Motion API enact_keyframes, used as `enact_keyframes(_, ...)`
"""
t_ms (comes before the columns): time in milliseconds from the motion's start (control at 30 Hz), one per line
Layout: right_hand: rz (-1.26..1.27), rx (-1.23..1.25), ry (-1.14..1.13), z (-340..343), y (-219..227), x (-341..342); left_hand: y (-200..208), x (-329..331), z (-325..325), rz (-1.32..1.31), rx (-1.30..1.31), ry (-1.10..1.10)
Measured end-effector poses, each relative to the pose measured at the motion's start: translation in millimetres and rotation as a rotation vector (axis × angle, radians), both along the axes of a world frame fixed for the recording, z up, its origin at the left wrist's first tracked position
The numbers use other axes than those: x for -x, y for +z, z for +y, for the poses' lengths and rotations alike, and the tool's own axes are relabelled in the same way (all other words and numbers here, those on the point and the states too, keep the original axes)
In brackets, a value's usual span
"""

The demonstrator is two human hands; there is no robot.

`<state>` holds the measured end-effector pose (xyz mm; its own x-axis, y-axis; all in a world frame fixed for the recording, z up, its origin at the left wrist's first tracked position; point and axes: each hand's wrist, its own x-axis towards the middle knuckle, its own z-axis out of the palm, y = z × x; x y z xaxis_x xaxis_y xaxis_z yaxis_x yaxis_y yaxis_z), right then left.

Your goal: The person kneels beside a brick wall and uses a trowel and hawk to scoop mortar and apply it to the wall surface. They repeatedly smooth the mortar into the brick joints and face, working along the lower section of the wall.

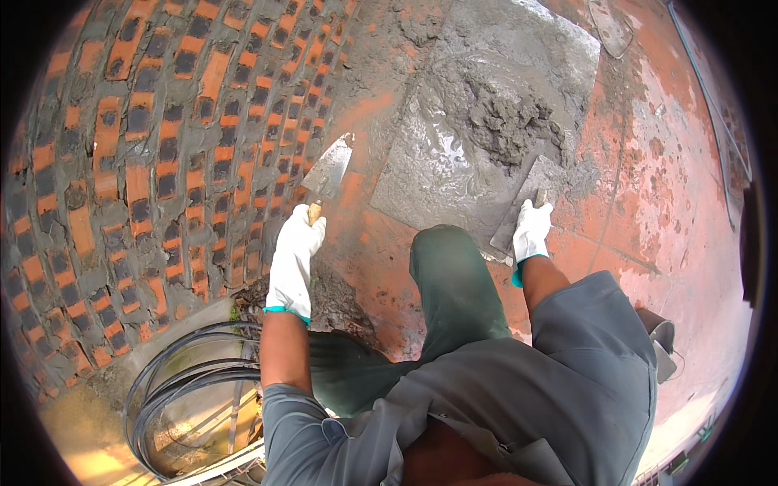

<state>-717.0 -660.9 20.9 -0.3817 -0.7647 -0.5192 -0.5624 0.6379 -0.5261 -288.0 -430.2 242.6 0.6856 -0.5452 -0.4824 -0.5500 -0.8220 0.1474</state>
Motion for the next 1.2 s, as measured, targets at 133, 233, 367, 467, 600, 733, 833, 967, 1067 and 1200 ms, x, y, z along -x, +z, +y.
enact_keyframes(133,0.077,-0.054,0.051,-1,-2,2,87,-35,-31,-0.181,-0.138,-0.070)
enact_keyframes(233,0.072,-0.066,0.063,-1,-11,5,114,-44,-47,-0.159,-0.181,-0.001)
enact_keyframes(367,0.114,-0.109,0.117,-3,-14,5,80,-53,-59,-0.187,-0.233,-0.108)
enact_keyframes(467,0.082,-0.079,0.056,-5,-10,4,18,-60,-72,-0.040,-0.229,0.040)
enact_keyframes(600,0.020,-0.066,0.013,-6,-5,5,-56,-56,-102,0.237,-0.139,0.218)
enact_keyframes(733,0.106,-0.059,0.066,-8,-5,5,-111,-34,-142,0.296,-0.102,0.235)
enact_keyframes(833,0.117,-0.081,0.071,-6,-4,5,-143,-14,-183,0.381,0.040,0.277)
enact_keyframes(967,0.106,-0.087,0.085,-6,4,5,-162,-13,-262,0.127,0.142,-0.106)
enact_keyframes(1067,0.112,-0.113,0.071,-9,10,3,-155,-12,-274,-0.198,0.181,-0.444)
enact_keyframes(1200,0.120,-0.060,0.048,-9,11,0,-143,-15,-235,-0.228,0.201,-0.532)
